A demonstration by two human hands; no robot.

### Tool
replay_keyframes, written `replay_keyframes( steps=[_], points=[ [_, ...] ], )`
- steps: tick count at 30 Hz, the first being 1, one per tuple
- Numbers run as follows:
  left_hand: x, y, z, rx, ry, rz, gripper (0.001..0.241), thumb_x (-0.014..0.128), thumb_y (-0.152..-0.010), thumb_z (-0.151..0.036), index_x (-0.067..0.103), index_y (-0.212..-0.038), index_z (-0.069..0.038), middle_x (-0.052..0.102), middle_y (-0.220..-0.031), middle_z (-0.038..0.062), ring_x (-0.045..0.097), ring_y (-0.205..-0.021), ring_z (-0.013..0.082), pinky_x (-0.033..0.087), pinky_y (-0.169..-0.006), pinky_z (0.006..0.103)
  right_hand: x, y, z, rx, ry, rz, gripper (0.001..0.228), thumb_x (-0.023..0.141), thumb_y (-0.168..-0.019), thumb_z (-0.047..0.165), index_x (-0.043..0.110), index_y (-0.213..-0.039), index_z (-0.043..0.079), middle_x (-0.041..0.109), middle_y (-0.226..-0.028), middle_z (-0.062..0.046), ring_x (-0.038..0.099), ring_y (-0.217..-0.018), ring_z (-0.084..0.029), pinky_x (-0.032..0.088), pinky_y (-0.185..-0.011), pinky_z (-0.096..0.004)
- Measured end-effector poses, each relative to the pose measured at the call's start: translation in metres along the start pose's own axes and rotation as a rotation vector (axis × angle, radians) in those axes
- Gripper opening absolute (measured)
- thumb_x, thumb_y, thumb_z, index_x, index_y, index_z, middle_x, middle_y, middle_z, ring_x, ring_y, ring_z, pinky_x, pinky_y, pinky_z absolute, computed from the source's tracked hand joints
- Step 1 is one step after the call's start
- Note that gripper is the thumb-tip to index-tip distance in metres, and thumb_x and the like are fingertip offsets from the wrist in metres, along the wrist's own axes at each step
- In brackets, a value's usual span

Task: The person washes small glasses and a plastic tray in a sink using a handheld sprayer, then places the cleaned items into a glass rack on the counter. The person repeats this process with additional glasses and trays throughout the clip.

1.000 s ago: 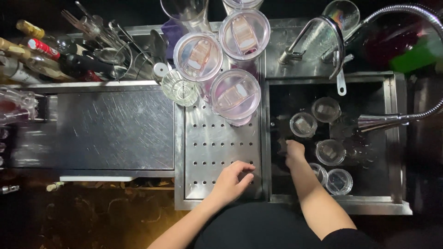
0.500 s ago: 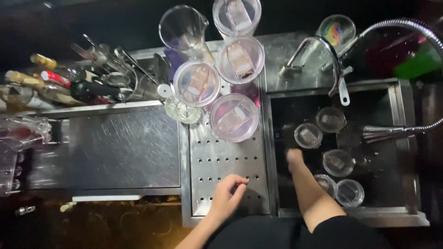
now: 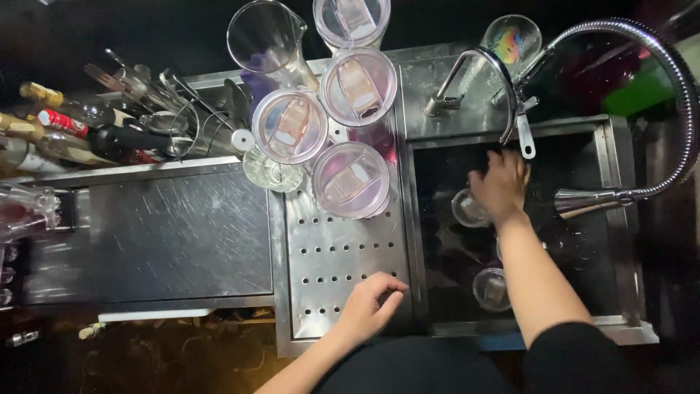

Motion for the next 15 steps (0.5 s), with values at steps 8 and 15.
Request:
replay_keyframes(
  steps=[8,15],
  points=[
    [-0.019,0.018,0.034,-0.207,0.023,-0.149,0.018,0.062,-0.094,-0.021,0.075,-0.105,-0.015,0.077,-0.102,-0.001,0.071,-0.094,0.0154,0.053,-0.083,0.0294,-0.040,-0.015,-0.001,0.160,0.227,0.672,0.084,0.061,-0.087,0.027,0.023,-0.162,0.029,0.013,-0.170,-0.009,0.014,-0.155,-0.039,0.022,-0.124,-0.060],
    [-0.021,0.013,0.021,-0.233,0.047,-0.137,0.019,0.061,-0.095,-0.021,0.075,-0.105,-0.015,0.076,-0.102,-0.001,0.070,-0.097,0.0145,0.053,-0.083,0.0281,-0.046,0.000,-0.021,0.130,0.381,0.775,0.106,0.082,-0.081,0.029,0.015,-0.162,0.039,0.020,-0.163,-0.013,0.032,-0.145,-0.043,0.045,-0.113,-0.059]
  ],
)
Point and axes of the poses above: each hand's wrist, its own y-axis away from the middle knuckle, its own x-axis out of the palm, z = x × y, the point moved 3 cm from there along -y, towards the middle knuckle
